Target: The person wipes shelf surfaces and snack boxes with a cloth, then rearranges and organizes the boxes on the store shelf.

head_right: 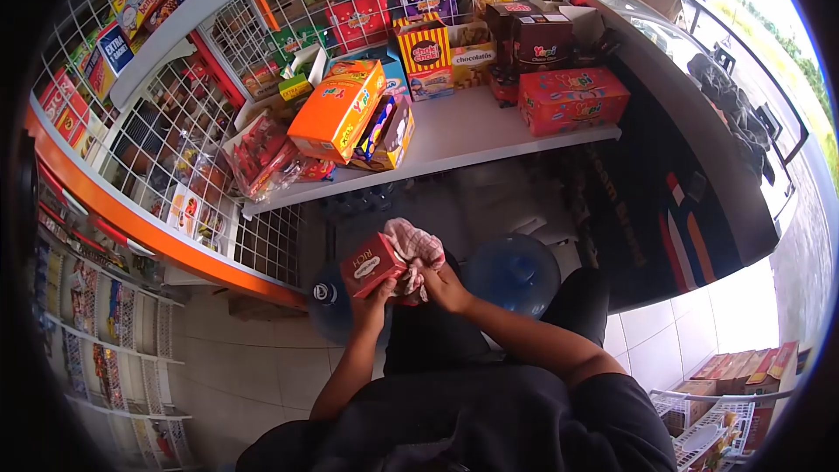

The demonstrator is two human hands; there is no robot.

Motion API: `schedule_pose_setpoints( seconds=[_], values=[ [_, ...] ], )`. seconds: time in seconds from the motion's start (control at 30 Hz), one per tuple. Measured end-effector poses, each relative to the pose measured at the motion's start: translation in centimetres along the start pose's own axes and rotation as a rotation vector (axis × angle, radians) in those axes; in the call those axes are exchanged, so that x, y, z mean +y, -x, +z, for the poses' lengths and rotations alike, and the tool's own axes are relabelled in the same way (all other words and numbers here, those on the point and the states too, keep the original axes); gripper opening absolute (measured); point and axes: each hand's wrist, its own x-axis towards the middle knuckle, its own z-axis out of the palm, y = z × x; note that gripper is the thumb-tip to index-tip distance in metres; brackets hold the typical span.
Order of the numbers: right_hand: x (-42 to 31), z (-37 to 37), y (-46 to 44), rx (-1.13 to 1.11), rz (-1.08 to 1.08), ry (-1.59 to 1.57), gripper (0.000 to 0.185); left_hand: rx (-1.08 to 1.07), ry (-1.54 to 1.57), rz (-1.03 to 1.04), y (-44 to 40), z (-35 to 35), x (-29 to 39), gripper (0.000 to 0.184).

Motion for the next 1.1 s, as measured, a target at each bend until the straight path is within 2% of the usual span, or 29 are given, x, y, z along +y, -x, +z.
schedule_pose_setpoints(
  seconds=[0.07, 0.13, 0.17, 0.2, 0.27, 0.33, 0.37, 0.4, 0.47, 0.5, 0.53, 0.6, 0.63, 0.67, 0.7, 0.73, 0.8, 0.83, 0.9, 0.93, 0.97, 1.0, 1.03, 1.07, 1.1],
  values=[
    [4.6, -2.8, 0.9, -0.025, 0.013, 0.012, 0.036, 0.116, 0.149, -0.055, -0.2, -0.5, -0.2, 0.064],
    [5.6, -4.5, 1.7, 0.079, 0.079, 0.334, 0.036, 0.124, 0.232, -0.080, -0.6, -1.3, -1.4, 0.060],
    [6.3, -6.0, 1.7, 0.154, 0.048, 0.670, 0.032, 0.114, 0.306, -0.046, -0.8, -1.3, -1.3, 0.060],
    [5.1, -6.8, 1.2, 0.152, 0.045, 0.675, 0.032, 0.106, 0.381, -0.010, -1.0, -1.4, -1.2, 0.060],
    [0.0, -7.3, -0.7, -0.092, 0.370, 1.234, 0.028, 0.069, 0.470, -0.022, -1.3, -2.8, -1.9, 0.068],
    [-4.8, -7.7, -1.6, 0.017, 0.351, 1.090, 0.025, -0.090, 0.622, -0.113, -2.3, -4.5, -1.7, 0.078],
    [-6.3, -7.1, -2.1, 0.072, 0.189, 0.782, 0.024, -0.112, 0.687, -0.119, -2.8, -3.4, 1.1, 0.088],
    [-7.8, -6.4, -2.6, 0.122, 0.033, 0.472, 0.024, -0.305, 0.698, -0.210, -3.4, -2.1, 4.8, 0.097],
    [-12.6, -4.2, -3.0, -0.018, 0.129, 0.137, 0.030, -0.272, 0.876, -0.220, -3.9, 1.0, 8.4, 0.097],
    [-13.8, -3.5, -2.9, -0.065, 0.186, 0.049, 0.035, -0.275, 0.877, -0.222, -4.1, 1.0, 7.8, 0.097],
    [-14.4, -2.5, -2.7, -0.180, 0.161, 0.103, 0.043, -0.308, 0.522, -0.221, -4.5, 1.3, 7.9, 0.092],
    [-15.4, 0.4, -2.5, -0.413, 0.040, 0.238, 0.060, -0.302, 0.661, -0.115, -4.1, 3.6, 9.1, 0.088],
    [-15.0, 1.5, -2.2, -0.357, 0.038, 0.062, 0.062, -0.304, 0.731, -0.063, -4.0, 4.9, 10.3, 0.088],
    [-14.7, 2.1, -1.9, -0.301, 0.034, -0.113, 0.063, -0.386, 0.983, -0.018, -4.3, 5.7, 11.4, 0.088],
    [-14.7, 1.6, -1.5, -0.350, 0.124, -0.073, 0.071, -0.390, 0.983, -0.016, -4.5, 5.7, 11.7, 0.088],
    [-14.3, 1.7, -0.8, -0.319, 0.139, -0.189, 0.073, -0.379, 1.075, -0.072, -4.7, 5.4, 11.9, 0.087],
    [-13.6, 1.5, 0.4, -0.328, 0.125, -0.184, 0.078, -0.361, 1.166, -0.131, -4.8, 4.6, 11.9, 0.085],
    [-13.7, 0.9, 0.9, -0.326, 0.204, -0.081, 0.085, -0.481, 1.313, -0.119, -5.0, 4.0, 11.7, 0.081],
    [-13.7, 0.5, 1.8, -0.281, 0.325, -0.197, 0.085, -0.160, 1.013, -0.185, -5.3, 2.3, 10.3, 0.072],
    [-13.5, -0.1, 2.2, -0.267, 0.397, -0.257, 0.083, -0.163, 1.010, -0.190, -5.3, 2.3, 9.8, 0.072],
    [-13.3, -0.4, 2.3, -0.226, 0.468, -0.328, 0.079, -0.045, 0.941, -0.153, -5.4, 2.5, 9.4, 0.072],
    [-13.5, 0.0, 2.2, -0.151, 0.381, -0.328, 0.072, 0.070, 0.871, -0.112, -5.4, 2.9, 9.4, 0.073],
    [-12.7, -0.4, 2.2, -0.032, 0.437, -0.432, 0.066, 0.164, 0.834, -0.112, -5.0, 3.4, 9.2, 0.073],
    [-11.2, -1.2, 2.2, 0.090, 0.493, -0.536, 0.062, 0.161, 0.833, -0.114, -4.5, 3.7, 8.4, 0.073],
    [-10.0, -1.2, 1.6, 0.229, 0.502, -0.644, 0.056, 0.177, 0.751, 0.011, -4.2, 4.2, 7.9, 0.077]
  ],
)
